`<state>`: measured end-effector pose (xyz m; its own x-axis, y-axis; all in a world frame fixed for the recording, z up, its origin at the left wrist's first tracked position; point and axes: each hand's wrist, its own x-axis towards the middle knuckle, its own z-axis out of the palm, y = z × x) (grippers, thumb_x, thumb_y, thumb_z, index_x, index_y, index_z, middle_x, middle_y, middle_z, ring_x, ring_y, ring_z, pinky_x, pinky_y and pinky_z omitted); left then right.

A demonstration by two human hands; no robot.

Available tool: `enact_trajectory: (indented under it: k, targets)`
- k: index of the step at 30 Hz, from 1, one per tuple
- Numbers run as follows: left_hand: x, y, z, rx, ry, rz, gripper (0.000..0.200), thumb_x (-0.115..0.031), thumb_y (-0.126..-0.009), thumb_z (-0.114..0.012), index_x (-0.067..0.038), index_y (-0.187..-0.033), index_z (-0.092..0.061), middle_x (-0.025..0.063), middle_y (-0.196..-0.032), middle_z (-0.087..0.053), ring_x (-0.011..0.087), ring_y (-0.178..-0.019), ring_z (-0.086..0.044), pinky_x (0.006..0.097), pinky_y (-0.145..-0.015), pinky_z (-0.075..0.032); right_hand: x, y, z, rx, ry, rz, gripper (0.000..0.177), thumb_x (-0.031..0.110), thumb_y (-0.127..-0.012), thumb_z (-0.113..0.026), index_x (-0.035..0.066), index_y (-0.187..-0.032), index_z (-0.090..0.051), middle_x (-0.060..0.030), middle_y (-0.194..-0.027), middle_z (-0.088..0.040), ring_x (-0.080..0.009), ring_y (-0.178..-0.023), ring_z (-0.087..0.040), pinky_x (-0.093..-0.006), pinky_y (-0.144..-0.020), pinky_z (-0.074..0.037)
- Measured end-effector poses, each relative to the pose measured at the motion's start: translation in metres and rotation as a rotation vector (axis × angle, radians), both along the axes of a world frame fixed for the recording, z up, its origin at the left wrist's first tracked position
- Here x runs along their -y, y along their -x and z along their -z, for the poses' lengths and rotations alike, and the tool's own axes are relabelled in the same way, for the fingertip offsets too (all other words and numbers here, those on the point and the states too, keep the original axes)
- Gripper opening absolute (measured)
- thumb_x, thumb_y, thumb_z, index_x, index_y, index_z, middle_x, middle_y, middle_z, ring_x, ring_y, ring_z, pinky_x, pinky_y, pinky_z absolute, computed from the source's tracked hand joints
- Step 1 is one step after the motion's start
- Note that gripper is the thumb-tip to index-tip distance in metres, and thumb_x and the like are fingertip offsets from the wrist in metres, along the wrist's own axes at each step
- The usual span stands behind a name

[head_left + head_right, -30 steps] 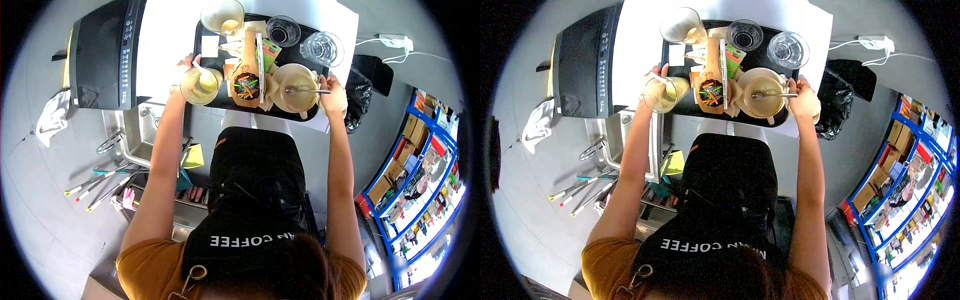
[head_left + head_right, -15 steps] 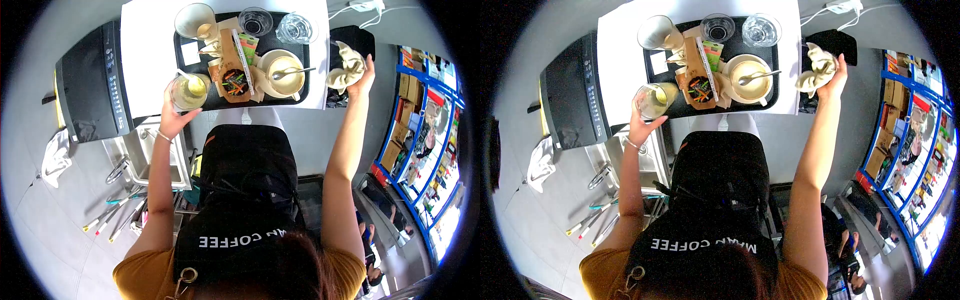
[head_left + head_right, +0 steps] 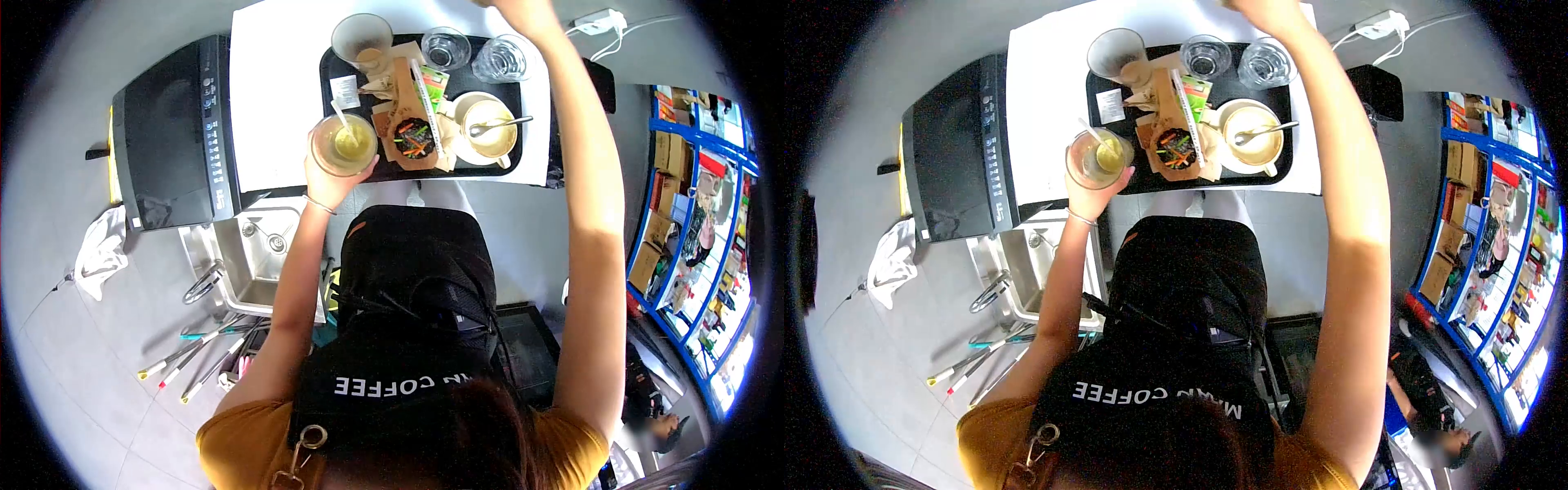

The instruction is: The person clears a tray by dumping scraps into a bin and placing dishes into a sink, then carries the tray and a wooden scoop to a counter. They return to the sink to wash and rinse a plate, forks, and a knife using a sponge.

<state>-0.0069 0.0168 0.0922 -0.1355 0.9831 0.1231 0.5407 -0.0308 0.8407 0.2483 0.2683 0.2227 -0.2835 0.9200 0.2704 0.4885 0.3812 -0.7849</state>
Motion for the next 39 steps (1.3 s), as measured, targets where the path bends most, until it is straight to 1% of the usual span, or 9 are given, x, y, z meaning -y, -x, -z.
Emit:
enact_trajectory:
  k: [2, 8, 11, 13, 15, 17, 22, 31, 39]
  targets:
    - [0.002, 0.001, -0.022, -0.193, -0.047, 0.012, 0.080, -0.024, -0.058, -0.087, 0.000, -0.121, -0.043, 0.0130, -0.110, -0.056, 0.0241, -0.100, -0.057, 0.0358, -0.089, -0.046, -0.031, 0.020, 0.044, 0.104, -0.326, -0.127, 0.028, -0.007, -0.070, -0.059, 0.005, -0.095, -0.056, -0.0155, -0.088, -0.061, -0.0325, -0.084, -0.060, -0.0388, -0.074, -0.048]
    - [-0.002, 0.001, -0.072, -0.109, -0.121, 0.026, 0.081, -0.024, -0.050, -0.088, -0.004, -0.118, -0.050, 0.0130, -0.113, -0.057, 0.0284, -0.100, -0.058, 0.0379, -0.089, -0.047, -0.043, 0.046, 0.093, 0.482, -0.163, -0.294, 0.023, 0.005, -0.075, -0.062, 0.008, -0.097, -0.063, -0.0178, -0.099, -0.063, -0.0353, -0.093, -0.060, -0.0414, -0.080, -0.048]
    - [-0.005, -0.006, -0.100, -0.125, -0.132, 0.036, 0.082, -0.014, -0.044, -0.088, -0.008, -0.117, -0.051, 0.0105, -0.107, -0.059, 0.0299, -0.097, -0.057, 0.0382, -0.086, -0.047, 0.005, 0.042, 0.050, 0.258, -0.366, -0.065, 0.026, 0.014, -0.082, -0.059, 0.007, -0.108, -0.061, -0.0178, -0.101, -0.063, -0.0338, -0.097, -0.059, -0.0420, -0.081, -0.049]
    - [-0.010, -0.013, -0.110, -0.167, -0.183, 0.073, 0.077, -0.016, -0.047, -0.087, -0.008, -0.115, -0.052, 0.0104, -0.105, -0.060, 0.0308, -0.094, -0.055, 0.0393, -0.084, -0.046, 0.049, 0.021, 0.027, -0.100, 0.005, -0.095, 0.026, 0.019, -0.091, -0.059, 0.005, -0.113, -0.059, 0.0015, -0.070, -0.055, -0.0082, -0.070, -0.054, -0.0237, -0.064, -0.045]
    - [-0.014, -0.023, -0.117, -0.169, -0.225, 0.139, 0.071, -0.021, -0.052, -0.086, -0.008, -0.113, -0.053, 0.0102, -0.102, -0.060, 0.0320, -0.092, -0.054, 0.0410, -0.081, -0.045, 0.115, -0.002, -0.017, -0.262, 0.481, -0.155, 0.031, 0.025, -0.096, -0.053, 0.008, -0.121, -0.059, 0.0033, -0.071, -0.054, -0.0054, -0.067, -0.047, -0.0214, -0.063, -0.041]
    - [-0.019, -0.040, -0.127, -0.187, -0.227, 0.242, 0.071, -0.022, -0.052, -0.086, -0.008, -0.113, -0.054, 0.0100, -0.103, -0.060, 0.0320, -0.092, -0.054, 0.0408, -0.082, -0.045, 0.169, -0.016, -0.025, -0.405, 0.426, -0.211, 0.043, 0.021, -0.088, -0.065, 0.007, -0.127, -0.054, 0.0044, -0.069, -0.049, -0.0035, -0.063, -0.041, -0.0207, -0.057, -0.036]
    - [-0.024, -0.106, -0.127, -0.109, -0.263, 0.544, 0.072, -0.027, -0.055, -0.085, -0.008, -0.116, -0.054, 0.0093, -0.105, -0.059, 0.0321, -0.095, -0.054, 0.0398, -0.085, -0.044, 0.240, -0.061, -0.043, -0.347, 0.193, 0.080, 0.019, 0.010, -0.082, -0.070, 0.001, -0.098, -0.064, 0.0005, -0.073, -0.052, -0.0054, -0.058, -0.043, -0.0210, -0.052, -0.035]
    - [-0.012, -0.292, -0.121, -0.162, -0.049, 1.134, 0.077, -0.027, -0.053, -0.086, -0.007, -0.119, -0.052, 0.0109, -0.115, -0.056, 0.0295, -0.105, -0.054, 0.0372, -0.089, -0.043, 0.339, -0.219, -0.029, -0.137, 0.059, 0.514, 0.020, 0.006, -0.078, -0.068, 0.005, -0.097, -0.064, -0.0042, -0.071, -0.055, -0.0155, -0.063, -0.050, -0.0282, -0.060, -0.042]
    - [-0.069, -0.470, -0.038, 0.014, 0.611, 1.177, 0.080, -0.020, -0.061, -0.085, -0.005, -0.125, -0.039, 0.0102, -0.102, -0.062, 0.0182, -0.093, -0.061, 0.0327, -0.082, -0.050, 0.367, -0.374, 0.053, -0.641, -0.007, 1.096, 0.013, 0.012, -0.095, -0.051, 0.002, -0.102, -0.056, -0.0053, -0.081, -0.065, -0.0079, -0.072, -0.053, -0.0214, -0.068, -0.043]
